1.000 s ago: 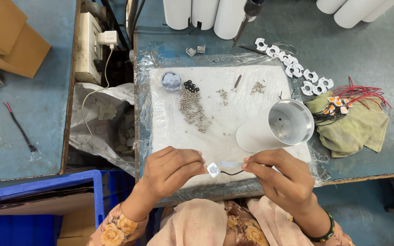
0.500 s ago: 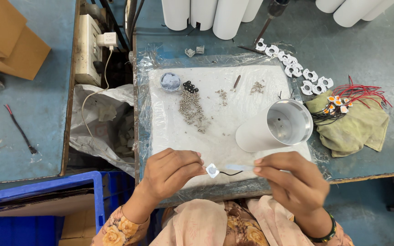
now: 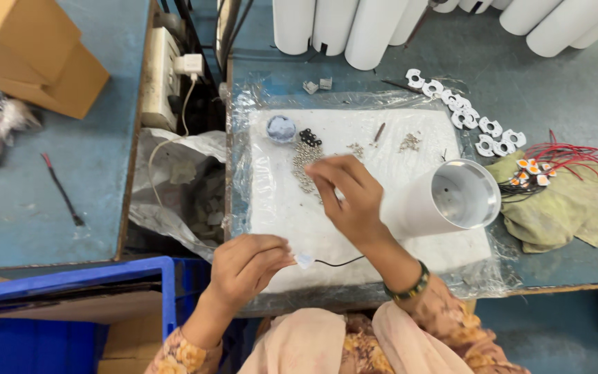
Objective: The person assembles LED light fixtures by inserting LEDs into white cylindrical housings, securing them with screws using a green electric screwdriver, and threading wires through pre-drilled holes. The person repeats this process for multiple units, handling LEDs, screws, and wires throughout.
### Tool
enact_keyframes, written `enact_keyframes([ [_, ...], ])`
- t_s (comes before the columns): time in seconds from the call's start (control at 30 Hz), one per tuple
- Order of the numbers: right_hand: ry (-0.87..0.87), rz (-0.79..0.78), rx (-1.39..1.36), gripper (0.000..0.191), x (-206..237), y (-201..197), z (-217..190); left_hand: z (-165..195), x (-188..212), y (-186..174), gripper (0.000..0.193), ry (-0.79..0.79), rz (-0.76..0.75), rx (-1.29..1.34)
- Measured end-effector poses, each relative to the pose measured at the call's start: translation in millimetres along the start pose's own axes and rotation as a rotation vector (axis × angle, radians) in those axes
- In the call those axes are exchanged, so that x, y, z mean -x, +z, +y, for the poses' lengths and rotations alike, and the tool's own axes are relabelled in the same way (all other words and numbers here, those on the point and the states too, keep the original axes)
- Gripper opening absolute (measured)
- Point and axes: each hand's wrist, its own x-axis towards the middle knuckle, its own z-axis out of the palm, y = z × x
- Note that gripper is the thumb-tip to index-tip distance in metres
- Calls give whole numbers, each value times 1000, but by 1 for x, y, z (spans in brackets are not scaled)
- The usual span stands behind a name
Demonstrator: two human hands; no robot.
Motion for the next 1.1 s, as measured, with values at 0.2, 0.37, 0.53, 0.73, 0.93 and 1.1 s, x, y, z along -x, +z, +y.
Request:
enact_keyframes([
  [0.2, 47, 65, 317, 10, -41, 65, 57, -39, 38, -11, 20, -287, 105, 8],
  [0.37, 51, -106, 525, 7, -43, 110, 87, -60, 57, -17, 19, -373, 48, -18],
  [0.53, -27, -169, 541, 7, -37, 127, 98, -66, 62, -19, 18, -400, 73, 38],
  [0.73, 17, -247, 401, 22, -21, 83, 67, -50, 56, -4, 20, -389, 21, 93],
  [0.93, 277, -404, -40, 13, 47, -42, 5, -10, 26, 17, 18, -392, 79, 139],
  [1.1, 503, -640, -160, 27, 78, -157, -13, 42, -31, 62, 17, -418, -25, 213],
])
